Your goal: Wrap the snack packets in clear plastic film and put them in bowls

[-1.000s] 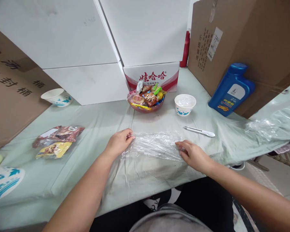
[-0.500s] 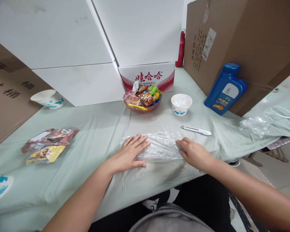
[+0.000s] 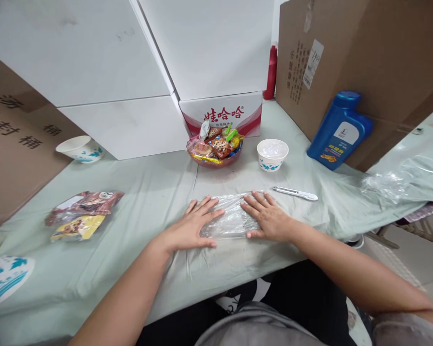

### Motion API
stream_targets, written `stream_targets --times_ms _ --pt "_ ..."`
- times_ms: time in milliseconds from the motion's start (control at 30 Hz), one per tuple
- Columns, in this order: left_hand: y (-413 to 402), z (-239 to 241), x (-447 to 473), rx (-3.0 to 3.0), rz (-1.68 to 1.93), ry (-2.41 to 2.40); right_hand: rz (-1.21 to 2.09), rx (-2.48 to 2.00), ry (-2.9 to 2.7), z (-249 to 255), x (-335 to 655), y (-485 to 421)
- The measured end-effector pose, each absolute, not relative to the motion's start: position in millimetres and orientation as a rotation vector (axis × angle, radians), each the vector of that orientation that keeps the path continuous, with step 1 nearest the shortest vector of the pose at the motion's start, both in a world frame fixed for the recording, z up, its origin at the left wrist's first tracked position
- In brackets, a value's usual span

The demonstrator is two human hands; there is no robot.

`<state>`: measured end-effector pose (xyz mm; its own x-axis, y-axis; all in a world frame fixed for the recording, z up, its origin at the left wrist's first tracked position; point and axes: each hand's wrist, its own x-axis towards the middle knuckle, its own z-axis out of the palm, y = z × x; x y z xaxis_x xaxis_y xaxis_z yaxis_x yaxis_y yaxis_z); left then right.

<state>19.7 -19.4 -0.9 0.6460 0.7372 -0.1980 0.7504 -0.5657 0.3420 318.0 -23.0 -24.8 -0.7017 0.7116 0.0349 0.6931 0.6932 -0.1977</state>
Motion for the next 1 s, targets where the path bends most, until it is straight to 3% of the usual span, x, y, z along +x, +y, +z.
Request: stream_targets --times_ms 333,467,667,833,1000 --pt "-12.1 24.5 -22.6 2.316 0.147 1.647 0.135 -1.336 -2.722 -27.8 356.7 -6.9" --pt "-21.1 21.0 3.9 2.264 0.205 1.574 0.116 -1.316 -2.709 -32.0 355.5 -7.0" --pt "-17.4 10.4 14.3 1.886 0.582 1.301 0.093 -1.301 -2.713 -33.4 357.3 -5.8" --pt "-13.4 8.8 -1.8 1.627 0.410 1.113 0.041 -1.313 -2.742 -33.0 356.9 -6.1" --pt "-14.3 10.1 -14.5 1.795 0.246 1.306 -0.004 -1.296 -2.763 -33.6 357.9 -5.9"
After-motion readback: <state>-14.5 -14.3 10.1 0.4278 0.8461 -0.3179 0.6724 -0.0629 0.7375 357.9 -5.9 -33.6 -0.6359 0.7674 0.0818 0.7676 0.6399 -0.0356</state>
